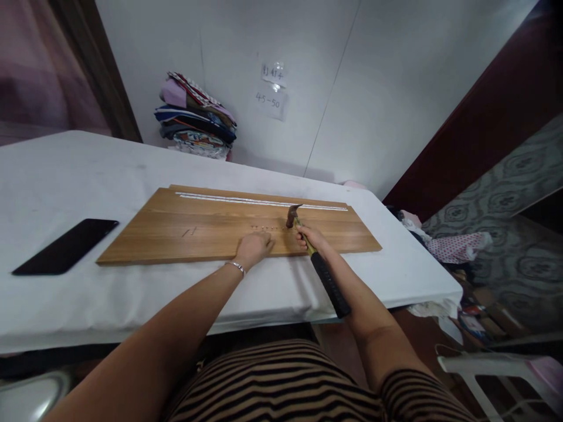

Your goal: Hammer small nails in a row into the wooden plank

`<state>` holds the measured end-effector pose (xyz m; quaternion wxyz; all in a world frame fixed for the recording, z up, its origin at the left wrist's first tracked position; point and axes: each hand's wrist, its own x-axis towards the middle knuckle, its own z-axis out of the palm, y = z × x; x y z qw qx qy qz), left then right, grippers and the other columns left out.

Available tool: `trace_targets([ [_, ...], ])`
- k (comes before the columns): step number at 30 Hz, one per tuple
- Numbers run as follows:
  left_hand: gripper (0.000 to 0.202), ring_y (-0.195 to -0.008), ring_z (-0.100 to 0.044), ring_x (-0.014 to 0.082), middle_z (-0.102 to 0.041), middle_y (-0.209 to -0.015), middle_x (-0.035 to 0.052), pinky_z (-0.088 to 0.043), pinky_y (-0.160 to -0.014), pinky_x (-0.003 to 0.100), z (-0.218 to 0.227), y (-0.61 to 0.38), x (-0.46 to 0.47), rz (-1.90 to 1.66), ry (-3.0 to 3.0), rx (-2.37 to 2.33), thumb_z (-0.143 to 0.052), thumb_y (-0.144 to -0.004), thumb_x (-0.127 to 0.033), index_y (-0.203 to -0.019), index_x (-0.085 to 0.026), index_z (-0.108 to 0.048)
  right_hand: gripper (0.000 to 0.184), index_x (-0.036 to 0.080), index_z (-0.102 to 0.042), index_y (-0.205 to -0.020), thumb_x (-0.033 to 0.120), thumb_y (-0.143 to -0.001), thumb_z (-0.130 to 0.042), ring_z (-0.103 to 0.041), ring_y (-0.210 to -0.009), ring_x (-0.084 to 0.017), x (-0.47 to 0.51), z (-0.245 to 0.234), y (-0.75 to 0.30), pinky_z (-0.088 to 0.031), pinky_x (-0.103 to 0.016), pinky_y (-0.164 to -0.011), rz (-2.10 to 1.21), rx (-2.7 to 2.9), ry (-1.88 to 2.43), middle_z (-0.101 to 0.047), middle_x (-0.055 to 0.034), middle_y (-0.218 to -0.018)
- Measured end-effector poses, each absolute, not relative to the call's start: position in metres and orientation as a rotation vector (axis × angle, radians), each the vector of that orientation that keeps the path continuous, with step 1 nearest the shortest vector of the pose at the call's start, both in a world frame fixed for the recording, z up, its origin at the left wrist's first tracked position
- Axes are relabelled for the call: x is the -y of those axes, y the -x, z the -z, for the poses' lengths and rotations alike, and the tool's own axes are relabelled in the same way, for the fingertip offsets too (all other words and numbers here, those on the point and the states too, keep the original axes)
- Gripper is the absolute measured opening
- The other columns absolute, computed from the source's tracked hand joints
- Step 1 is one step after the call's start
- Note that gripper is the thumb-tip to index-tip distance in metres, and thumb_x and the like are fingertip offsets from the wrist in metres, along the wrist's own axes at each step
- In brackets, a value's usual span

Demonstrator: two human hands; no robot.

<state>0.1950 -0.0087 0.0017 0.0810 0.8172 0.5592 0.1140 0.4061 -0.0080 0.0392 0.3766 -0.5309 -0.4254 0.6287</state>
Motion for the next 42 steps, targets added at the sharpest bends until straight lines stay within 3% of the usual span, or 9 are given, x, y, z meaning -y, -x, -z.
trace_targets([
  [10, 0.038, -0.095, -0.072, 0.0254, -0.077, -0.097, 0.0142, -0.048, -0.081, 0.033, 0.004, -0.192, 0.004, -0.324, -2.485, -1.669, -0.041, -0.1, -0.041, -0.092, -0.019, -0.071, 0.028, 0.024, -0.041, -0.085, 0.035, -0.084, -0.066, -0.034, -0.04, -0.005, 0.013, -0.046, -0.395, -0.022, -0.017, -0.039, -1.59, 0.992, 1.403, -0.045, 0.0101, -0.057],
  [42, 0.034, -0.095, -0.07, 0.0234, -0.076, -0.097, 0.0117, -0.047, -0.082, 0.032, 0.0, -0.194, 0.009, -0.333, -2.437, -1.675, -0.045, -0.099, -0.039, -0.09, -0.019, -0.071, 0.038, 0.024, -0.04, -0.084, 0.04, -0.077, -0.074, -0.035, -0.04, -0.005, 0.016, -0.042, -0.398, -0.022, -0.017, -0.039, -1.605, 1.006, 1.37, -0.046, 0.0109, -0.058],
])
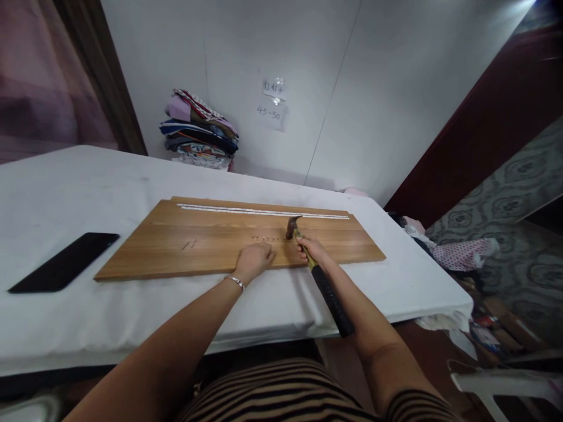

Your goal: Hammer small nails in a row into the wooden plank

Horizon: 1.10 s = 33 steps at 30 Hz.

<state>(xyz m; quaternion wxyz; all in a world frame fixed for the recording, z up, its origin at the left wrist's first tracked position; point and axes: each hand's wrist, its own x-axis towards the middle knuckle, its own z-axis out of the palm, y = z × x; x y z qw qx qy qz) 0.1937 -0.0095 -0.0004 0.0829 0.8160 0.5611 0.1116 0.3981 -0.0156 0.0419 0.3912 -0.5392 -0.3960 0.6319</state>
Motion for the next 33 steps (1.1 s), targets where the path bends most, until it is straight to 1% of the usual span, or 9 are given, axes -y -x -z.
trace_targets([
  [6, 0.032, -0.095, -0.07, 0.0238, -0.077, -0.096, 0.0115, -0.047, -0.082, 0.032, -0.0004, -0.1931, 0.01, -0.38, -2.412, -1.66, -0.047, -0.098, -0.038, -0.088, -0.019, -0.071, 0.041, 0.024, -0.039, -0.083, 0.042, -0.075, -0.075, -0.035, -0.04, -0.005, 0.015, -0.0399, -0.3996, -0.022, -0.017, -0.039, -1.609, 1.005, 1.375, -0.046, 0.0109, -0.058],
  [15, 0.034, -0.095, -0.07, 0.0248, -0.076, -0.097, 0.0112, -0.048, -0.08, 0.033, -0.0025, -0.1934, 0.0107, -0.346, -2.397, -1.689, -0.045, -0.098, -0.04, -0.088, -0.02, -0.071, 0.04, 0.024, -0.038, -0.083, 0.041, -0.076, -0.074, -0.033, -0.039, -0.004, 0.0138, -0.0416, -0.4016, -0.021, -0.017, -0.038, -1.611, 1.003, 1.371, -0.045, 0.0114, -0.057],
  [21, 0.027, -0.098, -0.068, 0.0228, -0.076, -0.099, 0.0088, -0.047, -0.081, 0.032, 0.0016, -0.1927, 0.0091, -0.484, -2.276, -1.783, -0.048, -0.096, -0.037, -0.091, -0.022, -0.069, 0.04, 0.025, -0.038, -0.083, 0.041, -0.077, -0.074, -0.034, -0.039, -0.005, 0.0152, -0.0417, -0.4001, -0.022, -0.017, -0.038, -1.596, 1.004, 1.368, -0.046, 0.0113, -0.057],
  [26, 0.028, -0.1, -0.067, 0.0237, -0.075, -0.104, 0.01, -0.047, -0.082, 0.033, -0.002, -0.192, 0.0106, -0.573, -2.149, -1.942, -0.046, -0.095, -0.036, -0.09, -0.021, -0.069, 0.043, 0.025, -0.037, -0.082, 0.042, -0.076, -0.075, -0.035, -0.038, -0.005, 0.0154, -0.0415, -0.4012, -0.023, -0.017, -0.038, -1.612, 1.002, 1.363, -0.046, 0.0115, -0.056],
  [33, 0.027, -0.101, -0.067, 0.0251, -0.076, -0.101, 0.0117, -0.047, -0.085, 0.034, 0.0025, -0.1898, 0.0077, -0.565, -2.164, -1.943, -0.048, -0.093, -0.034, -0.088, -0.02, -0.071, 0.041, 0.024, -0.038, -0.082, 0.04, -0.074, -0.074, -0.035, -0.039, -0.005, 0.0182, -0.0439, -0.4014, -0.023, -0.017, -0.037, -1.602, 1.006, 1.365, -0.047, 0.0112, -0.056],
])
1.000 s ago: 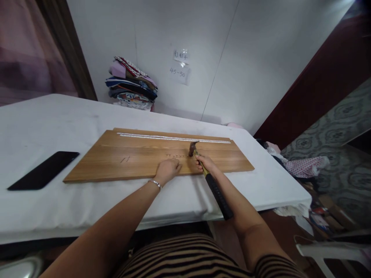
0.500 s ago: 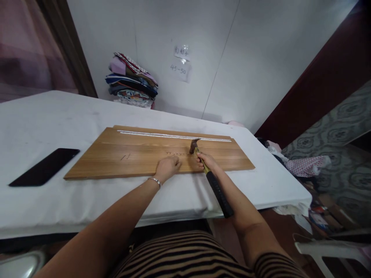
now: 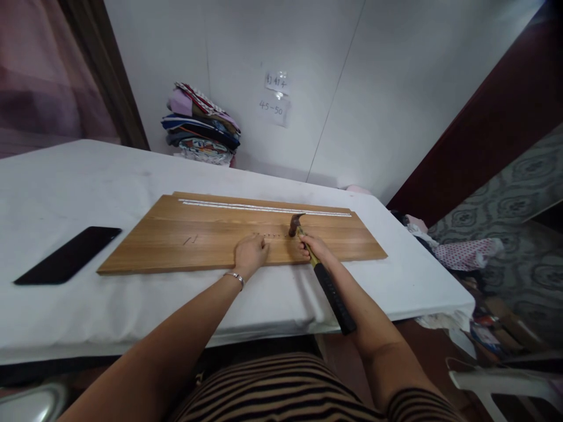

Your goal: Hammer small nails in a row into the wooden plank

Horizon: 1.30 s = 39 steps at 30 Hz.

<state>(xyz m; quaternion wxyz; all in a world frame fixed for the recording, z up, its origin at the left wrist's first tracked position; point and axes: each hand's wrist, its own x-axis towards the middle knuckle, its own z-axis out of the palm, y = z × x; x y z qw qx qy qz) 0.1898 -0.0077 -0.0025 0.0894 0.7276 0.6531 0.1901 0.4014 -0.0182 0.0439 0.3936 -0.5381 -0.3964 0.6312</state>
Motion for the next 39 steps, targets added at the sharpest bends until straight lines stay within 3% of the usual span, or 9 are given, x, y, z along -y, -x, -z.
trace_targets([
  [29, 0.031, -0.098, -0.069, 0.0257, -0.076, -0.099, 0.0128, -0.047, -0.084, 0.035, 0.0008, -0.1914, 0.0078, -0.52, -2.206, -1.932, -0.046, -0.094, -0.035, -0.09, -0.019, -0.072, 0.034, 0.024, -0.04, -0.083, 0.038, -0.08, -0.071, -0.035, -0.04, -0.005, 0.0204, -0.0452, -0.3957, -0.02, -0.019, -0.038, -1.564, 1.004, 1.397, -0.046, 0.0101, -0.058],
  [39, 0.028, -0.099, -0.068, 0.0245, -0.076, -0.099, 0.0116, -0.047, -0.085, 0.034, 0.0036, -0.1909, 0.0076, -0.538, -2.206, -1.928, -0.047, -0.093, -0.034, -0.09, -0.02, -0.072, 0.04, 0.025, -0.039, -0.085, 0.043, -0.078, -0.074, -0.033, -0.039, -0.005, 0.016, -0.0414, -0.3991, -0.02, -0.017, -0.039, -1.57, 1.004, 1.388, -0.045, 0.0113, -0.058],
])
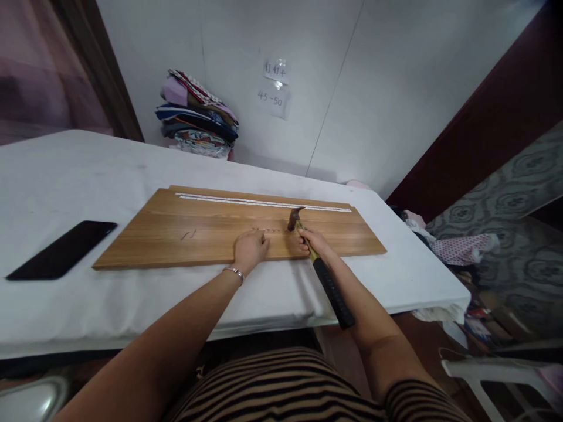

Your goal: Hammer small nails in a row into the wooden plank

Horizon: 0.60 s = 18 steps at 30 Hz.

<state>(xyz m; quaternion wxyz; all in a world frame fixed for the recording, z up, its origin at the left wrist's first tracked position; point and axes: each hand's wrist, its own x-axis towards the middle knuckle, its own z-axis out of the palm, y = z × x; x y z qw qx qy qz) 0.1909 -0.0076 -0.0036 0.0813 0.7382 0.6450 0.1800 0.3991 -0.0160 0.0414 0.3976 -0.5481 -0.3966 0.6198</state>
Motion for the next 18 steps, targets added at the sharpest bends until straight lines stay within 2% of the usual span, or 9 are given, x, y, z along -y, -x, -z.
trace_targets([
  [18, 0.029, -0.1, -0.068, 0.0263, -0.076, -0.1, 0.013, -0.047, -0.086, 0.035, 0.0038, -0.1913, 0.0072, -0.56, -2.194, -1.92, -0.047, -0.093, -0.034, -0.088, -0.02, -0.072, 0.035, 0.024, -0.04, -0.083, 0.039, -0.08, -0.071, -0.034, -0.039, -0.005, 0.0172, -0.0422, -0.396, -0.022, -0.018, -0.038, -1.586, 1.008, 1.403, -0.045, 0.0111, -0.058],
])
